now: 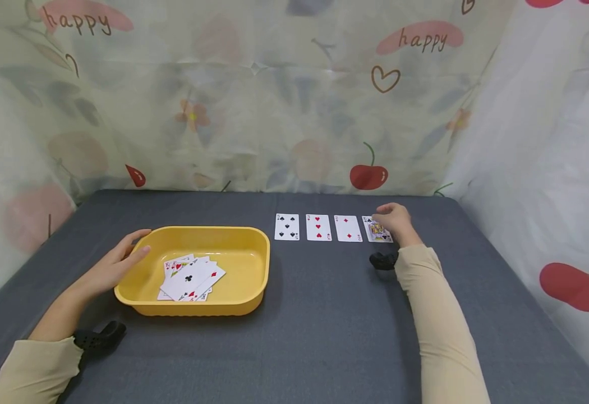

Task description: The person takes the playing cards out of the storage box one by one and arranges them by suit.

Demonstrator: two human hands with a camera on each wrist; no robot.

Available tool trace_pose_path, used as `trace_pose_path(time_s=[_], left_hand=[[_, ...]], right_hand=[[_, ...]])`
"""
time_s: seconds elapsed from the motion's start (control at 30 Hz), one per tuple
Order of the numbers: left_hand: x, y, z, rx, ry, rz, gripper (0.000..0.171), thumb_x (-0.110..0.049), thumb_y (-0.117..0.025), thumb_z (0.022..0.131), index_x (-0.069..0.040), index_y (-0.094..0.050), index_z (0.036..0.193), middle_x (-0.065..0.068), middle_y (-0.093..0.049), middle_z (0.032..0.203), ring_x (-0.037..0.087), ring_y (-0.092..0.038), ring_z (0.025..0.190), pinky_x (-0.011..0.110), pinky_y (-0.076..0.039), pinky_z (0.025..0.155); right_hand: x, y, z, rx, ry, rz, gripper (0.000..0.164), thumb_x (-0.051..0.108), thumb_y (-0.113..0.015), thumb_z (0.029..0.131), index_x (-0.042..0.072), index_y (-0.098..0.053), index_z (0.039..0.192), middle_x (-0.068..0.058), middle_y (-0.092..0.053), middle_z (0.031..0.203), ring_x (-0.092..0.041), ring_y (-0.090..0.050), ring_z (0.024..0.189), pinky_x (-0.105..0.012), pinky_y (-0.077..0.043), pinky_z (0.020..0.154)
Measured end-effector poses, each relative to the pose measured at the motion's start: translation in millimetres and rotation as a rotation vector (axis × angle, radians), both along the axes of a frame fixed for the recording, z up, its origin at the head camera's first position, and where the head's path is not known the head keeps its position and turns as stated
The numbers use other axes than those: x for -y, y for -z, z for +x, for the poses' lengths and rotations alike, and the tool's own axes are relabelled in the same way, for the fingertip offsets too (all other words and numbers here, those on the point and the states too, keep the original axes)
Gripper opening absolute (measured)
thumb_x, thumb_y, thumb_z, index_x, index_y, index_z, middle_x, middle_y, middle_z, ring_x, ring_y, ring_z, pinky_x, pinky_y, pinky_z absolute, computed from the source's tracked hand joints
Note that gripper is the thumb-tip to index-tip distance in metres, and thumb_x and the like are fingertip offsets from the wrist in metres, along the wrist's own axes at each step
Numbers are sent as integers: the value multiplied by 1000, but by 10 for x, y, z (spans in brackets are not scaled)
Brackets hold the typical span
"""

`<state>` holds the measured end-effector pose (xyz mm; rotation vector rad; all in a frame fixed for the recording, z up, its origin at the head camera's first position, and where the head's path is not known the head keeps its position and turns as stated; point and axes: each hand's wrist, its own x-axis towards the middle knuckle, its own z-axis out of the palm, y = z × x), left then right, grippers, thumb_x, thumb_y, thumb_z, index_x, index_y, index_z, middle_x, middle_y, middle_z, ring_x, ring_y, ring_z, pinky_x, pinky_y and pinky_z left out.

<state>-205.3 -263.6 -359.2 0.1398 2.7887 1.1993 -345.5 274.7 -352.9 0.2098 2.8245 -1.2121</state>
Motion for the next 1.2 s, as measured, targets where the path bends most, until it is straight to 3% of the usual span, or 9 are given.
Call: trace_pose_path(time_s=[0.2,0.5,0.8,1.03,1.2], left_hand=[[9,6,-7,-1,8,-2,67,-45,-35,99,-6,-10,149,30,-27,145,42,-39,126,54,-38,98],[12,15,-8,-11,10,-1,67,-44,-35,100,-6,-11,149,30,-29,144,42,-40,125,53,-39,97],[8,1,-6,8,-1,-1,68,-46,-35,99,-7,-11,149,29,-23,147,44,-33,129,59,-31,102],[6,-5,-8,21,-8,-4,70,-49,-35,98,-8,-10,149,29,-23,147,43,-34,127,60,-31,102],[15,-4,-2,29,-14,-5,71,-50,-35,98,-8,-10,149,29,-24,147,43,-34,127,60,-31,103]], right_hand=[[250,-167,54,-5,-127,-36,47,24,-50,95,-2,-42,133,-27,-40,140,-40,-40,128,-51,-34,104],[859,-415,230,-53,-336,-101,41,23,-54,94,3,-48,129,-19,-46,137,-34,-42,129,-50,-36,103],[1520,-611,453,-93,-572,-137,33,22,-60,91,7,-55,121,-12,-58,124,-26,-54,117,-43,-44,97],[2027,-695,580,-70,-771,-151,26,19,-62,90,11,-59,115,-8,-62,117,-20,-59,109,-35,-47,95],[2376,-697,617,-61,-930,-166,27,14,-63,89,5,-59,114,-13,-63,115,-18,-61,104,-28,-48,92]])
